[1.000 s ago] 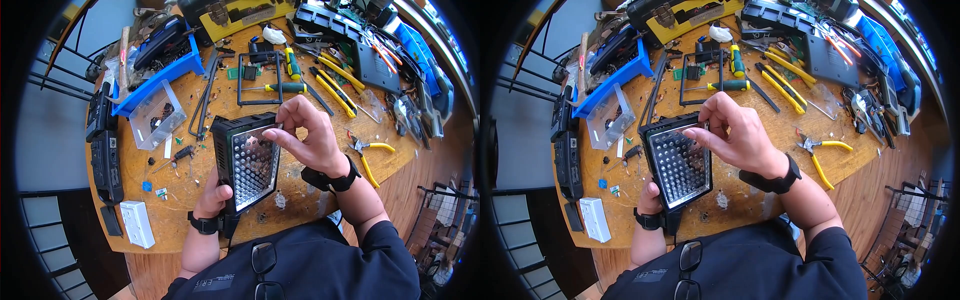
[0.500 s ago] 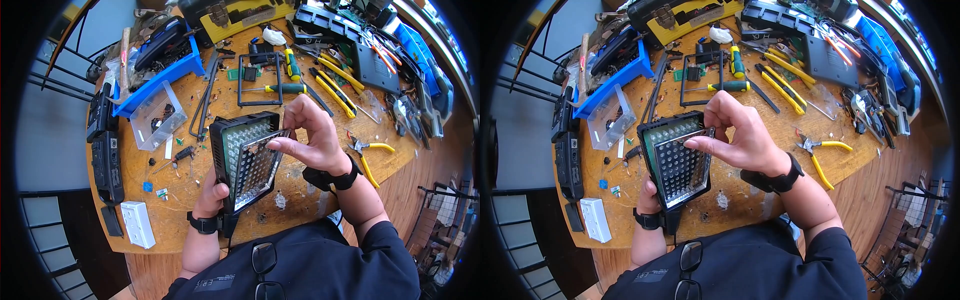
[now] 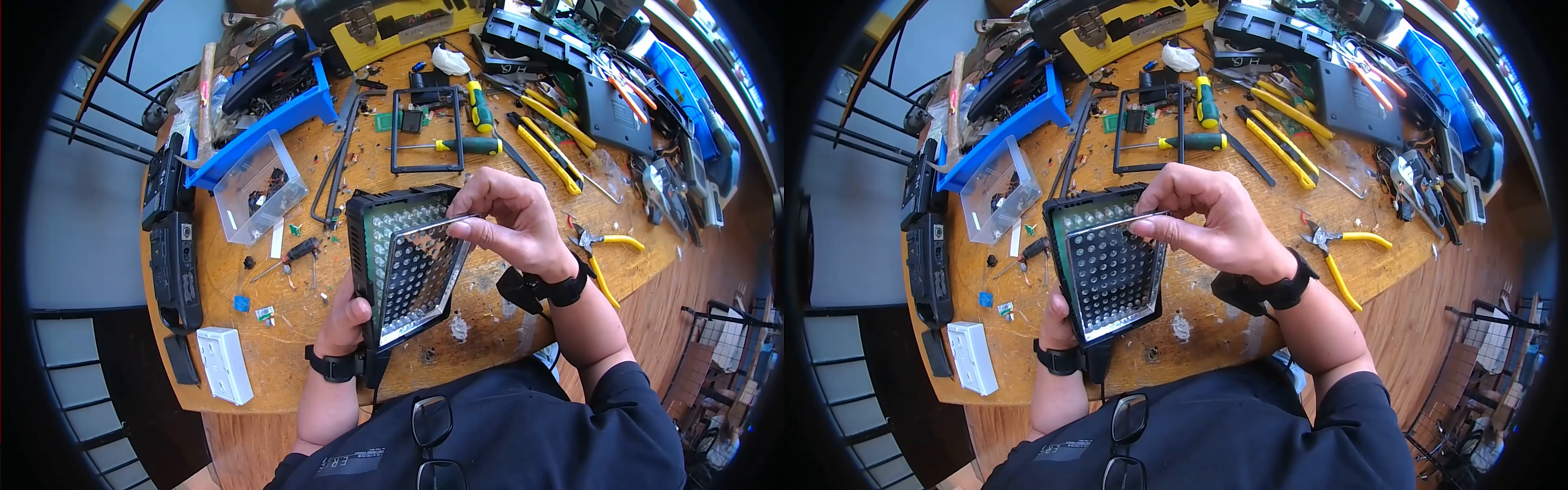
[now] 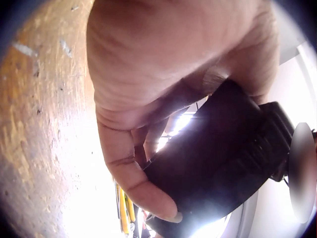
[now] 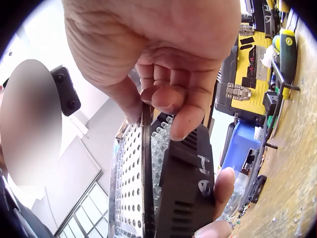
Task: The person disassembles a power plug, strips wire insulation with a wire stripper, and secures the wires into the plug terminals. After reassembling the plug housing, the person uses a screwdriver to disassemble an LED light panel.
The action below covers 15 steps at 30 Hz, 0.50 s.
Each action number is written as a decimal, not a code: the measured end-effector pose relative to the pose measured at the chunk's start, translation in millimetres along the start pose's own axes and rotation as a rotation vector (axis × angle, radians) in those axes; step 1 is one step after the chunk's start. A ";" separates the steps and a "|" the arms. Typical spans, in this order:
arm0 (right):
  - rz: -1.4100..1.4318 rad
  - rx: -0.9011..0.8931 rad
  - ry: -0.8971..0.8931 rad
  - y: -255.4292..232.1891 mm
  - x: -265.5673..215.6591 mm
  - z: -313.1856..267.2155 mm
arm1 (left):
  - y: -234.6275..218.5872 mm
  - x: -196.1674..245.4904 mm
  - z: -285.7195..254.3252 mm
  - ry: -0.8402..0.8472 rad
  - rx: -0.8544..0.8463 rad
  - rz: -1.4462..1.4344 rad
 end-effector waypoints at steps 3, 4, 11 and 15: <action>0.070 -0.024 0.099 -1.2 -0.3 -1.7 | 1.2 2.2 -1.1 -0.014 0.013 -0.017; 0.070 -0.034 0.124 -1.6 -1.4 -1.8 | 0.4 1.8 -1.3 -0.015 0.012 -0.017; 0.099 -0.056 0.144 -2.6 -2.2 -0.1 | -0.9 2.1 -2.3 -0.018 -0.007 -0.073; 0.159 -0.054 0.210 -2.8 1.9 -0.7 | 3.5 6.5 -0.5 -0.002 0.015 -0.074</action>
Point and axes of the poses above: each hand's wrist, its own z-axis towards the middle knuckle, its own y-axis out of the palm, x = y × z, the point moved 6 cm from there along z, towards the middle knuckle, and after that the axes turned 3 degrees about y, right-handed, at the moved point
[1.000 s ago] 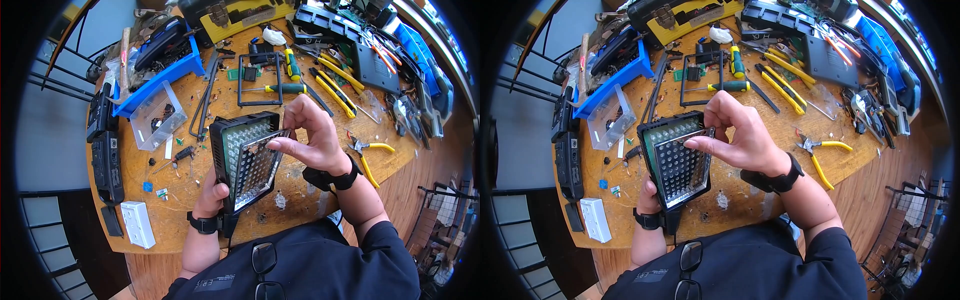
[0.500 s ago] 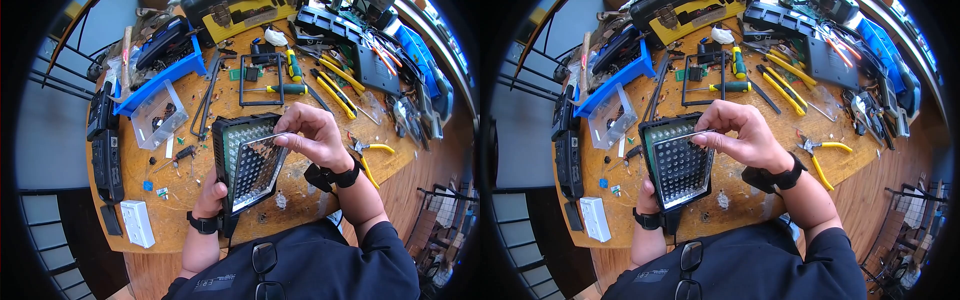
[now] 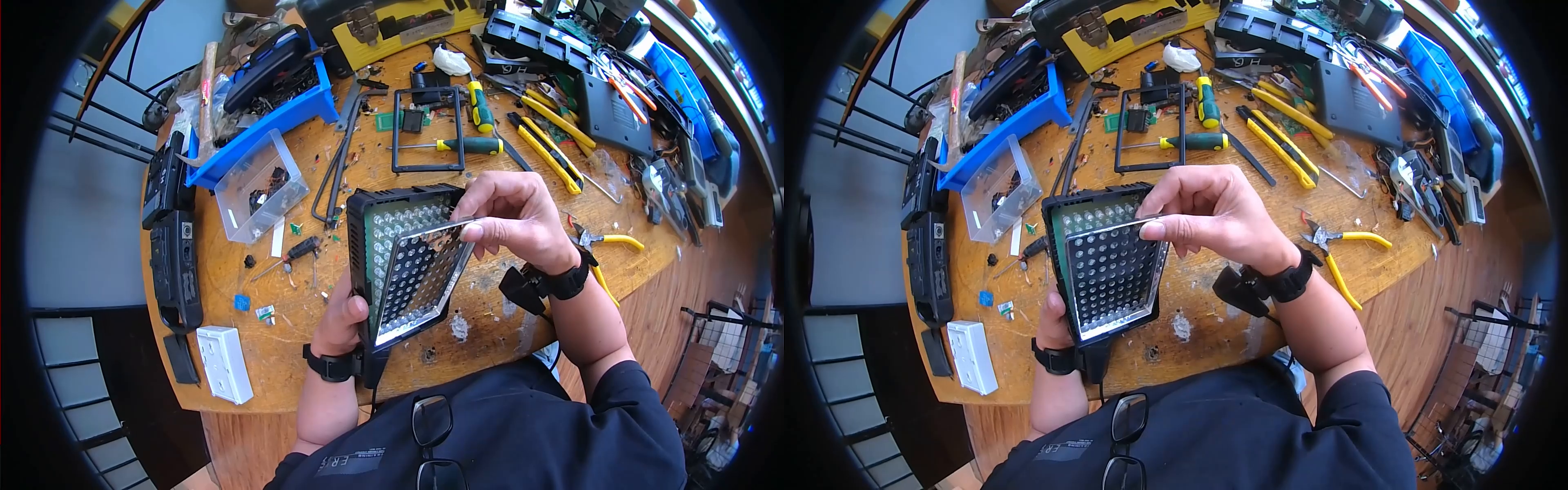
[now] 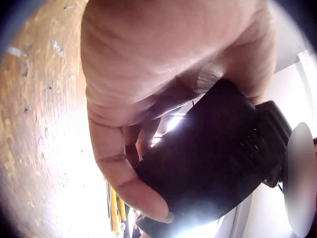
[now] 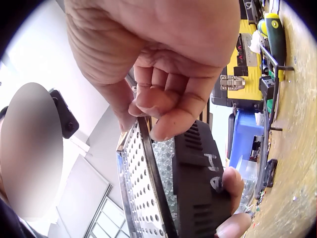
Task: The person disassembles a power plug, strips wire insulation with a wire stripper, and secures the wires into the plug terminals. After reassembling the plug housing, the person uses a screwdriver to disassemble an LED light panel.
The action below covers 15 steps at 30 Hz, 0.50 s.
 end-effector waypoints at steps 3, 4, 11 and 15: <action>-0.032 0.025 0.011 -1.8 2.6 1.4 | -0.7 0.6 1.3 -0.008 -0.002 0.025; -0.115 0.055 0.016 -2.8 2.8 2.4 | 0.1 0.9 2.2 -0.008 -0.002 0.026; -0.205 0.101 0.031 -1.2 2.2 3.1 | -12.7 -9.6 2.9 -0.047 0.039 -0.030; -0.219 0.113 -0.033 -0.5 2.7 2.2 | -15.4 -9.2 1.1 -0.045 0.059 -0.035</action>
Point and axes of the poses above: each hand's wrist, its own z-axis towards the middle knuckle, its own y-axis out of the palm, x = y × z, the point moved 6 cm from there along z, towards the middle knuckle, and after that the axes turned 3 degrees about y, right-handed, at the moved point
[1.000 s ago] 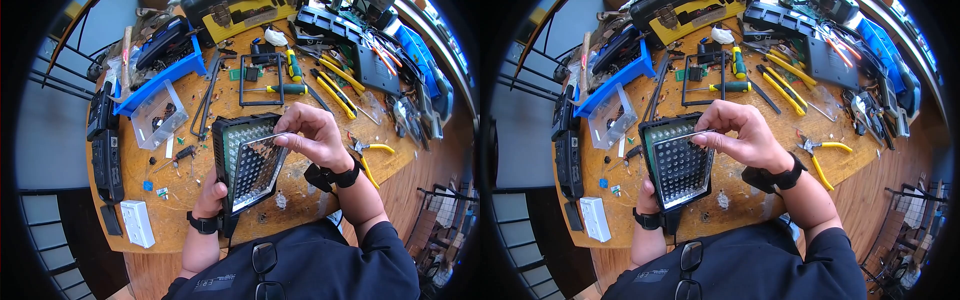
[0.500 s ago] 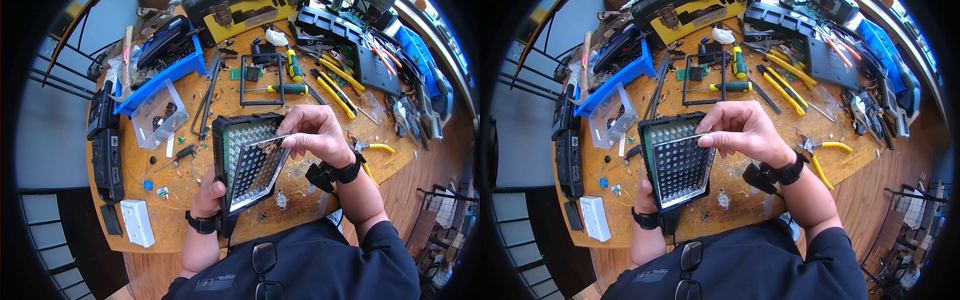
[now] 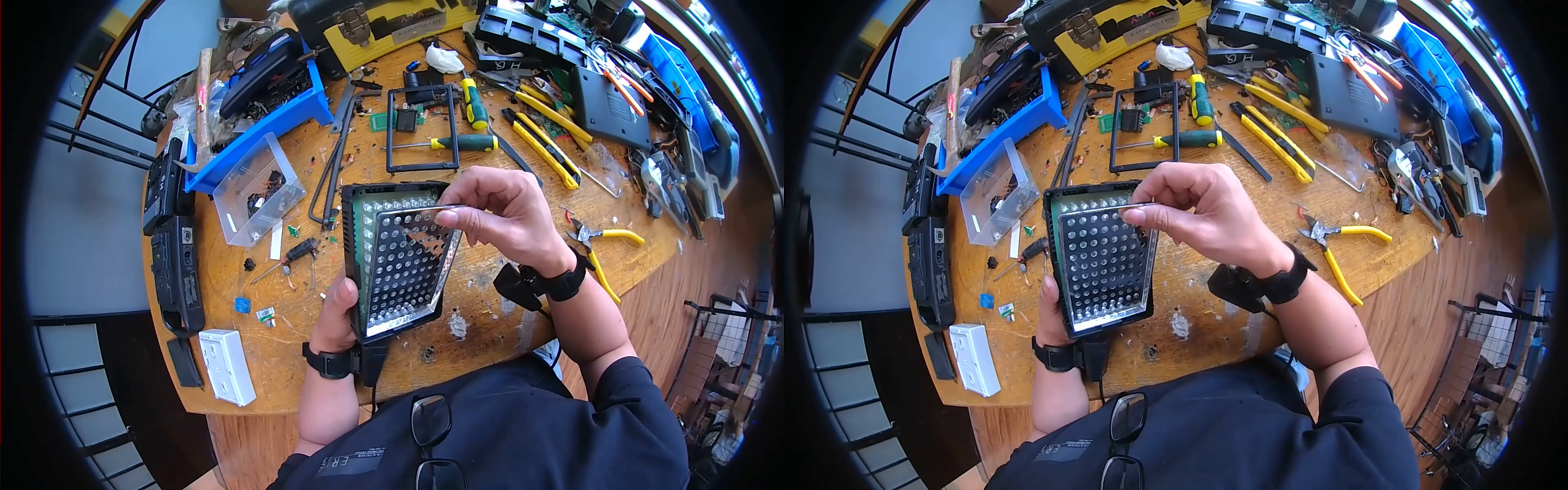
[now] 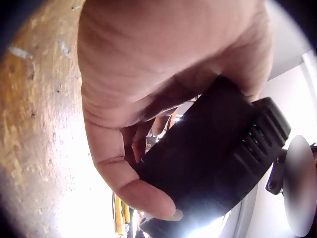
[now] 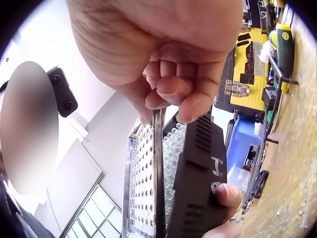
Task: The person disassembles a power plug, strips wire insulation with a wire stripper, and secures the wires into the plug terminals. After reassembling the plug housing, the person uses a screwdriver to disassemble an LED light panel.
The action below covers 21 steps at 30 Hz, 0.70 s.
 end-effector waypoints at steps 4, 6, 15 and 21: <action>0.025 0.014 0.019 0.5 -2.1 -0.8 | 3.5 -0.1 0.3 0.007 -0.006 -0.031; 0.009 0.023 0.020 -0.4 -2.9 -0.9 | 3.8 -0.5 0.4 0.006 -0.008 -0.050; -0.117 0.048 -0.013 -0.8 -2.4 -0.6 | 12.4 2.6 -1.9 -0.067 -0.098 0.084; 0.014 0.262 -0.049 -15.3 -7.0 -0.1 | 28.7 6.4 2.4 -0.109 -0.164 0.123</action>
Point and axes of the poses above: each hand's wrist, its own z-axis towards the middle knuckle, its own y-axis out of the palm, x = y × z, the point moved 6 cm from there along z, towards the middle knuckle, and after that the axes turned 3 degrees about y, right-handed, at the moved point
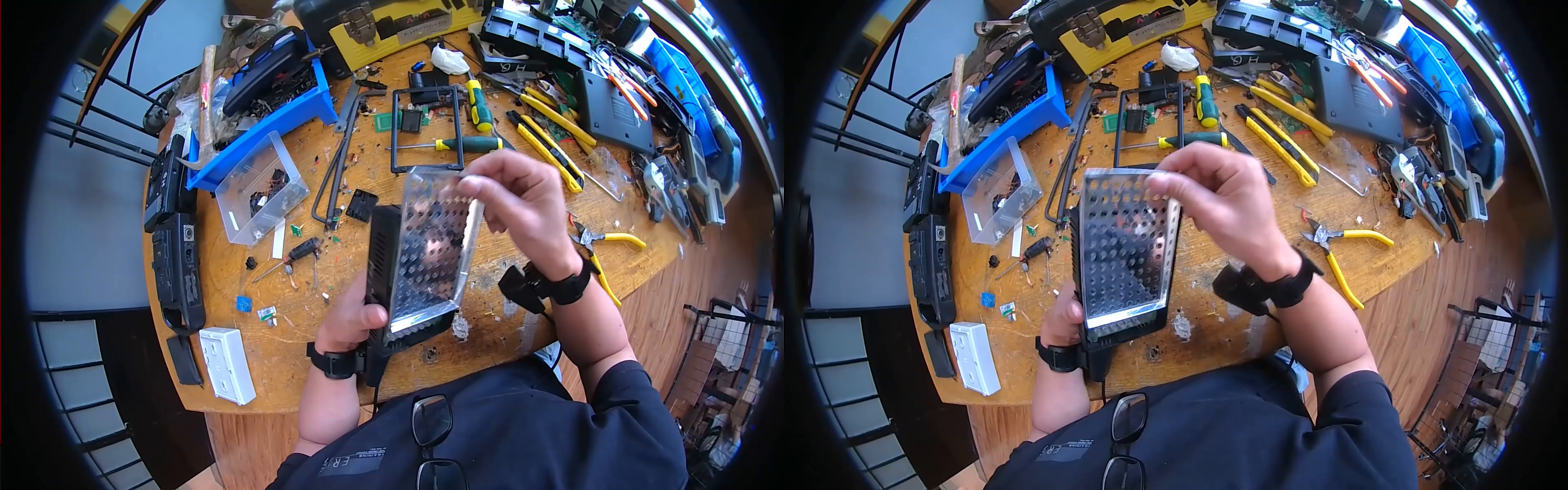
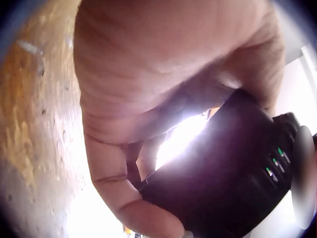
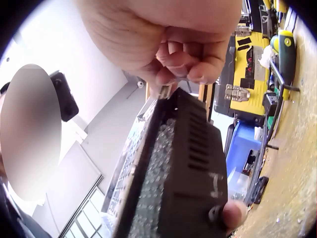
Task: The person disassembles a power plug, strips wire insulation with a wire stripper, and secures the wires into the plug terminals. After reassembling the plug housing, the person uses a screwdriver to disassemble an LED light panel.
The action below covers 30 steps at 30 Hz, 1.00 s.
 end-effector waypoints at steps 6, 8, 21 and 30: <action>0.450 -0.064 0.041 -10.0 9.1 6.5 | -9.5 -14.4 -1.8 0.073 0.045 -0.164; 0.472 -0.060 0.041 -13.5 11.8 8.7 | -29.1 -12.1 -5.3 0.192 0.208 -0.072; 0.041 0.042 0.161 -17.7 29.3 16.1 | -9.5 42.9 12.9 0.598 -0.109 -0.532; -0.168 -0.119 0.307 -3.1 30.4 10.1 | -1.4 36.8 14.1 0.556 -0.300 -0.572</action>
Point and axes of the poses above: each hand's wrist, its own z-axis towards the middle knuckle, its own y-axis out of the palm, x = y × z, the point moved 6 cm from there along z, towards the middle knuckle, and after that the axes turned 3 degrees about y, right-handed, at the moved point
